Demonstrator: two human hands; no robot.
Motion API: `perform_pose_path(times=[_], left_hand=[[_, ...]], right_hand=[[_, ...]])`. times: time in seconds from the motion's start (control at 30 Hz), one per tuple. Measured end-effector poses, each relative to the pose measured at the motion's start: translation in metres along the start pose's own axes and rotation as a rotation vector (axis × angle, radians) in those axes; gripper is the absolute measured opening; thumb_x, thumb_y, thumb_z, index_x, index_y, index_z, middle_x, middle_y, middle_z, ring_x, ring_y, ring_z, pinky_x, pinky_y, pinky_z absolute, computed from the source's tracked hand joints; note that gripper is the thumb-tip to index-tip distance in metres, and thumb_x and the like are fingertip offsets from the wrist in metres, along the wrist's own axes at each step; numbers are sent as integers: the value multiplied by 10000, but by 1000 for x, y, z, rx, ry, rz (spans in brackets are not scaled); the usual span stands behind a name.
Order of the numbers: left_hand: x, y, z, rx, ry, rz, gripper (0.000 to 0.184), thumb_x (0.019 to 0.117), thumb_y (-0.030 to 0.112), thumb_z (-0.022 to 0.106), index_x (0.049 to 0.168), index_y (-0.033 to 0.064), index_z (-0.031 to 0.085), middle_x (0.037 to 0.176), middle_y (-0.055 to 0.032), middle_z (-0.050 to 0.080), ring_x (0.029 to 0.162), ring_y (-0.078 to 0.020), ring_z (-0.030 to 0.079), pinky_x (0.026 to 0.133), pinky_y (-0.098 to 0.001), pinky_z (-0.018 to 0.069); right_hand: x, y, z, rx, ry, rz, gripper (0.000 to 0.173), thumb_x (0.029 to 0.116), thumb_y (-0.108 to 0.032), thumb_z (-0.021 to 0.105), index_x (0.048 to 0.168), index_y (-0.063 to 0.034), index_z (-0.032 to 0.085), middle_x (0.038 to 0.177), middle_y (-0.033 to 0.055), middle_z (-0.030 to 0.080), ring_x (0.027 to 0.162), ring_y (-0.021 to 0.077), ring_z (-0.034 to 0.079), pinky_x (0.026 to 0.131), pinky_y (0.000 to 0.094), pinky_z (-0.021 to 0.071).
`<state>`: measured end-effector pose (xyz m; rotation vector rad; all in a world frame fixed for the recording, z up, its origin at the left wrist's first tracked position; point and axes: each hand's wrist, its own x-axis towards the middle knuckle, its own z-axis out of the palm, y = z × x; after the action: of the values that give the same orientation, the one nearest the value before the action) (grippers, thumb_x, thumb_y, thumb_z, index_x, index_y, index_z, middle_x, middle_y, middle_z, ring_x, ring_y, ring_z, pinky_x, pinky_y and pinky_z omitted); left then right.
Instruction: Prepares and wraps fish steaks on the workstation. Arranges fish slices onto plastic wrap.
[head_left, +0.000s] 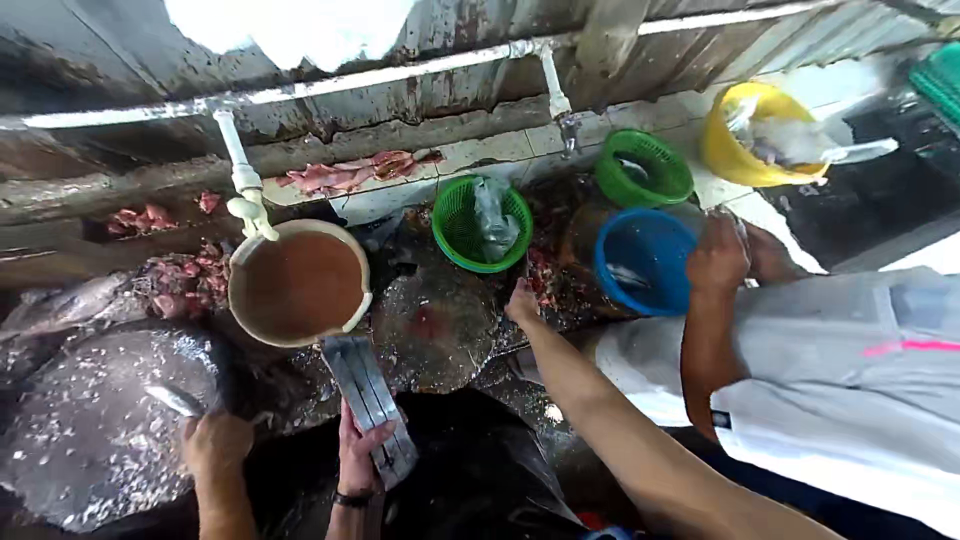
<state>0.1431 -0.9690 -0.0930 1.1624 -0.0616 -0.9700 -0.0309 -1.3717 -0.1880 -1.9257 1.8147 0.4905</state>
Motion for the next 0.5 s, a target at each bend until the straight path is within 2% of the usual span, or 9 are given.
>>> perform_pose_path(times=[0.07, 0.13, 0.2, 0.27, 0.3, 0.37, 0.5], left_hand=[[12, 18, 7, 36, 52, 36, 1277, 597, 220, 934, 1588, 43, 147, 1231, -206, 668, 1012, -295, 727, 842, -473, 641], [17, 28, 7, 29, 90, 53, 1273, 608, 200, 924, 1586, 31, 126, 1249, -186, 659, 1036, -271, 723, 860, -464, 639], [21, 35, 7, 23, 120, 53, 1281, 611, 195, 917, 1592, 33, 109, 1277, -191, 640, 1051, -270, 714, 865, -467, 636], [26, 39, 5, 32, 135, 64, 1272, 620, 191, 911, 1595, 31, 110, 1300, -190, 627, 1069, -266, 707, 875, -464, 633], [29, 40, 5, 42, 139, 75, 1257, 621, 187, 905, 1594, 35, 122, 1301, -179, 630, 1073, -256, 707, 877, -454, 634], [31, 43, 10, 41, 145, 87, 1231, 624, 171, 895, 1587, 41, 139, 1289, -159, 639, 1060, -236, 712, 866, -437, 638], [29, 43, 20, 2, 186, 75, 1211, 623, 108, 851, 1593, 64, 129, 1268, -154, 646, 1033, -229, 720, 834, -429, 645]], right_hand=[[0, -3, -20, -46, -38, -19, 1027, 813, -205, 798, 1610, -3, 183, 1443, 301, 530, 1285, 457, 577, 1027, 629, 492], [0, 0, -30, -52, -52, -7, 1016, 826, -218, 788, 1597, 31, 174, 1384, 310, 571, 1259, 458, 598, 1016, 627, 500], [3, 6, -30, 18, -45, -15, 1015, 841, -241, 793, 1585, 46, 165, 1384, 346, 551, 1245, 500, 593, 999, 672, 496], [6, 9, -26, 33, -65, -27, 1039, 832, -343, 797, 1583, 47, 195, 1401, 341, 544, 1267, 499, 574, 1020, 685, 470], [8, 6, -25, 18, -79, -35, 1036, 825, -361, 800, 1581, 43, 217, 1391, 327, 561, 1268, 486, 579, 1031, 672, 472], [9, 3, -18, -16, -77, -31, 999, 813, -309, 807, 1576, 23, 253, 1374, 301, 584, 1258, 454, 598, 1031, 633, 494], [16, -6, -9, -70, -40, 25, 1053, 803, -213, 794, 1602, 13, 147, 1472, 287, 501, 1296, 410, 586, 1030, 551, 525]])
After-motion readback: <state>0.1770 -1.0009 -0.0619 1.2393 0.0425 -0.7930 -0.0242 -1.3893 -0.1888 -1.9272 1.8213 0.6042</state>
